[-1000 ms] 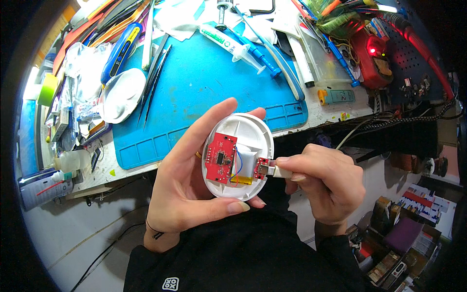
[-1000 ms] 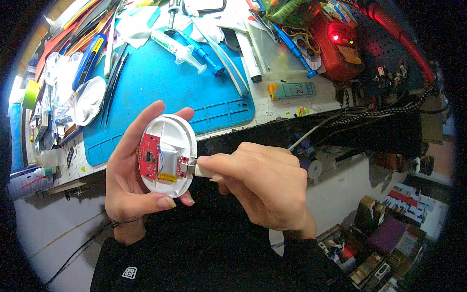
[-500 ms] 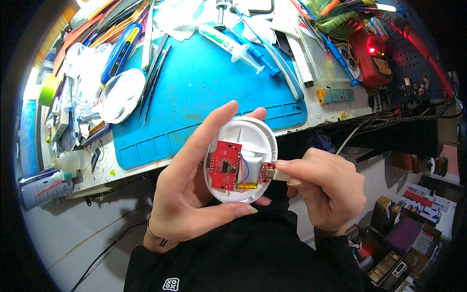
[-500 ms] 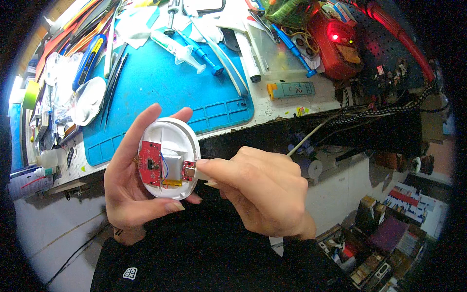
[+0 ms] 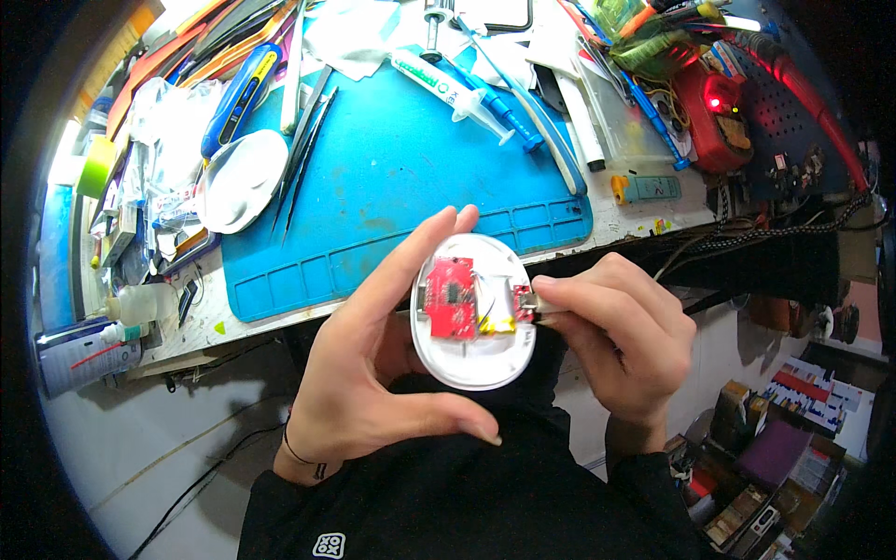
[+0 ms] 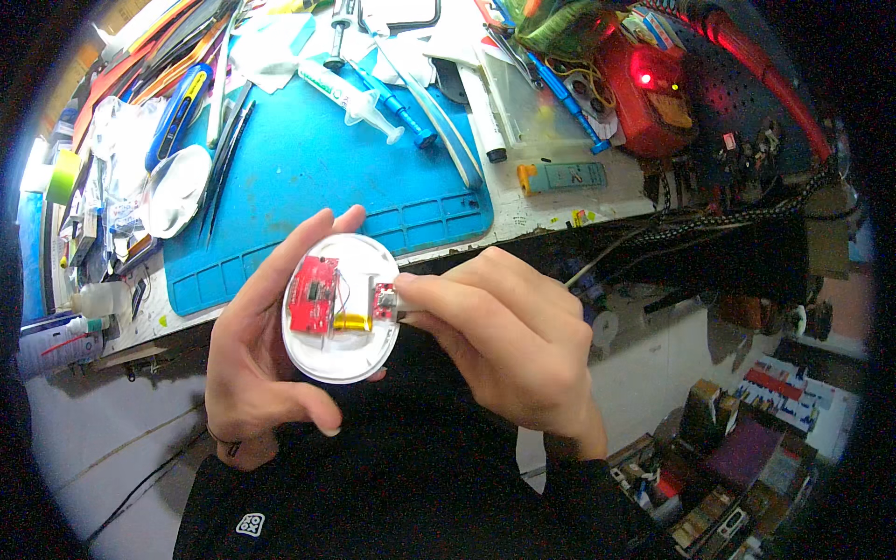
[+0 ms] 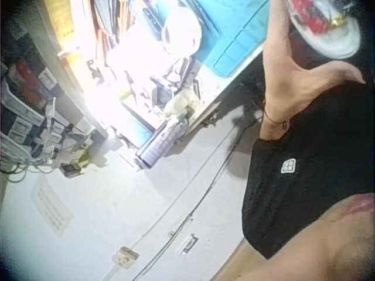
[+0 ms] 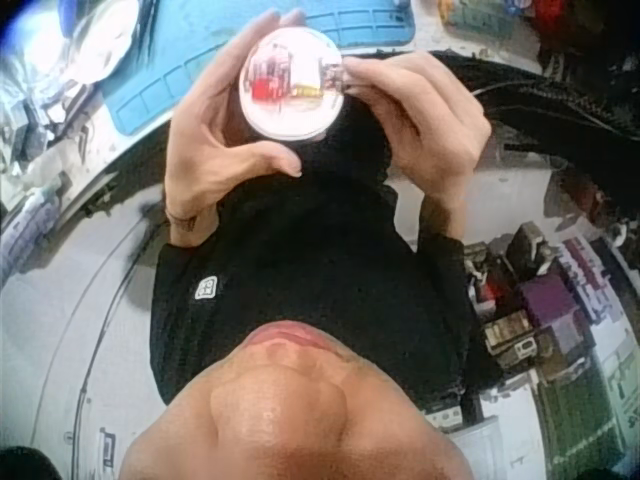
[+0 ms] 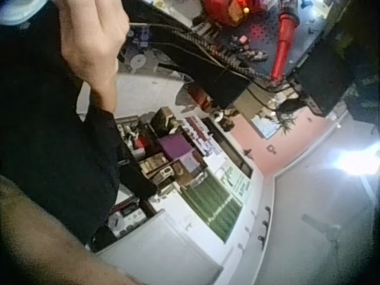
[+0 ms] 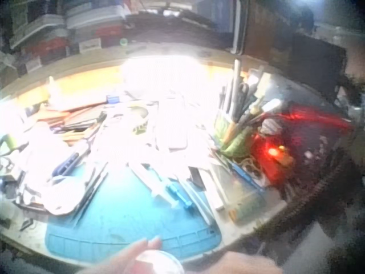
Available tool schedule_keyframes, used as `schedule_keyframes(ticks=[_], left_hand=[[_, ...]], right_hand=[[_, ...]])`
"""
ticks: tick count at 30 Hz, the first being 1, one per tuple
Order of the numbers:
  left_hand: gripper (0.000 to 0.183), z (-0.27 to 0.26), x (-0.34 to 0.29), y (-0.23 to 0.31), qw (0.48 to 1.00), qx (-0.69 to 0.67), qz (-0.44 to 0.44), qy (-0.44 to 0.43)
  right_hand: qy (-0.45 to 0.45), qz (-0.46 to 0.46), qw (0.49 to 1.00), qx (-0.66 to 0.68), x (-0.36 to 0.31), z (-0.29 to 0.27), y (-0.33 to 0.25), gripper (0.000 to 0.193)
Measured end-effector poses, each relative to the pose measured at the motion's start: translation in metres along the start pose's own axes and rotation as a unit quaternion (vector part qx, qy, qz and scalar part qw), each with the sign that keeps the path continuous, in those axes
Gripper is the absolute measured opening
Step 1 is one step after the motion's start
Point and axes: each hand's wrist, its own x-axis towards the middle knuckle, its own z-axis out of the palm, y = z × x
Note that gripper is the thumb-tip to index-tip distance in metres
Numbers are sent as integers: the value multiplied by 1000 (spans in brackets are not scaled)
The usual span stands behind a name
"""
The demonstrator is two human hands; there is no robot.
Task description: The person solders wires to a red circuit board inside a white wireless earbud charging case using a soldering iron. They then connect a USB cable to the board, place the earbuds into the case, and use tweezers to adjust components.
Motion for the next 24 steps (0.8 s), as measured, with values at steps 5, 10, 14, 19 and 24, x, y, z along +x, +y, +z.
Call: schedule_keyframes(ticks=[5, 10, 14, 19, 24], left_hand=[[71, -4, -9, 13, 993, 99, -58, -24], [58, -2, -11, 10, 997, 69, -44, 14], [59, -6, -12, 10, 999, 13, -45, 16], [58, -10, -14, 12, 998, 7, -62, 5], [34, -27, -17, 28, 894, 393, 126, 172]], right_hand=[[-12, 141, 988, 65, 4, -13, -8, 17], [-53, 132, 989, 32, 11, -11, -5, 16], [-63, 103, 993, 9, 13, -9, -6, 22], [-32, 18, 997, -61, 15, -4, -9, 27], [-2, -24, 995, -94, 17, -4, -5, 31]])
